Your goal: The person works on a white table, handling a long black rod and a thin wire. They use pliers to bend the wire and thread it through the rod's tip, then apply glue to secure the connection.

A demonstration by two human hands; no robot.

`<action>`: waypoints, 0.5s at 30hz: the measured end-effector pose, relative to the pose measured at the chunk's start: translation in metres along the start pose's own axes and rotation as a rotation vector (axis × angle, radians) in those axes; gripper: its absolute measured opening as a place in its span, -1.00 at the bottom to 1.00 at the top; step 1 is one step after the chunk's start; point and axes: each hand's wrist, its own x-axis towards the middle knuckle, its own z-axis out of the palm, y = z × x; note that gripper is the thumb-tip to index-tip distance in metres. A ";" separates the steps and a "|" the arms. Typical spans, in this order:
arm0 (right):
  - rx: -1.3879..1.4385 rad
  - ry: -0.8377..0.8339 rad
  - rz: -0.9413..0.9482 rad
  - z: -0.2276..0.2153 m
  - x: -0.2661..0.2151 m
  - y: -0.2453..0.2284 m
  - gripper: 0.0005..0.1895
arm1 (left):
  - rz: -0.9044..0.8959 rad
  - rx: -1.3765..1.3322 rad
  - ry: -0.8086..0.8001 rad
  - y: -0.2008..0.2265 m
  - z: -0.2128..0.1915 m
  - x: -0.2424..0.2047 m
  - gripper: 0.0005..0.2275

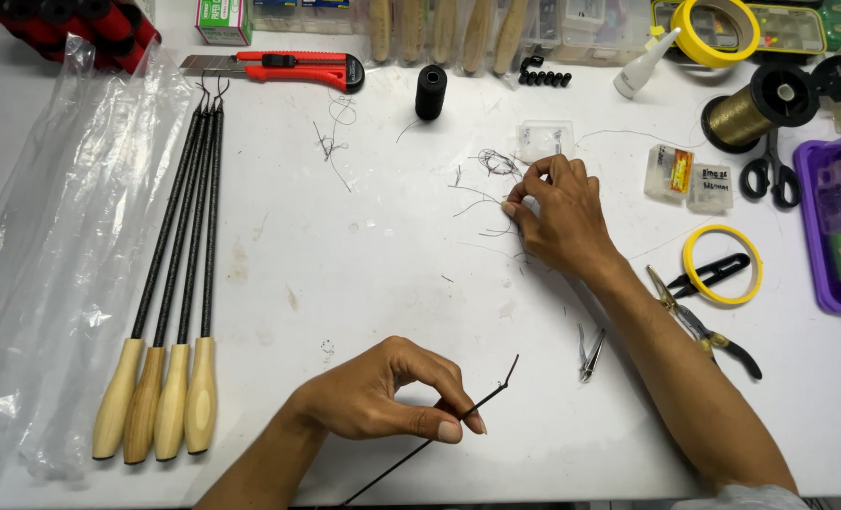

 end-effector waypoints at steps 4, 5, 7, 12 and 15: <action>0.022 -0.056 0.012 -0.009 -0.001 -0.004 -0.81 | -0.001 -0.002 0.000 0.001 0.000 0.000 -0.87; 0.052 -0.052 0.017 -0.011 -0.002 -0.003 -0.83 | 0.000 -0.002 0.002 0.000 0.000 0.000 -0.87; 0.083 -0.047 0.024 -0.015 -0.004 0.000 -0.85 | 0.001 -0.002 0.003 0.000 0.000 0.000 -0.87; 0.342 0.037 -0.037 -0.024 -0.011 0.011 -0.92 | 0.003 0.005 -0.003 0.001 0.002 0.000 -0.87; 0.491 -0.056 0.067 -0.048 -0.016 -0.002 -0.88 | 0.001 0.013 0.007 0.001 0.002 -0.001 -0.87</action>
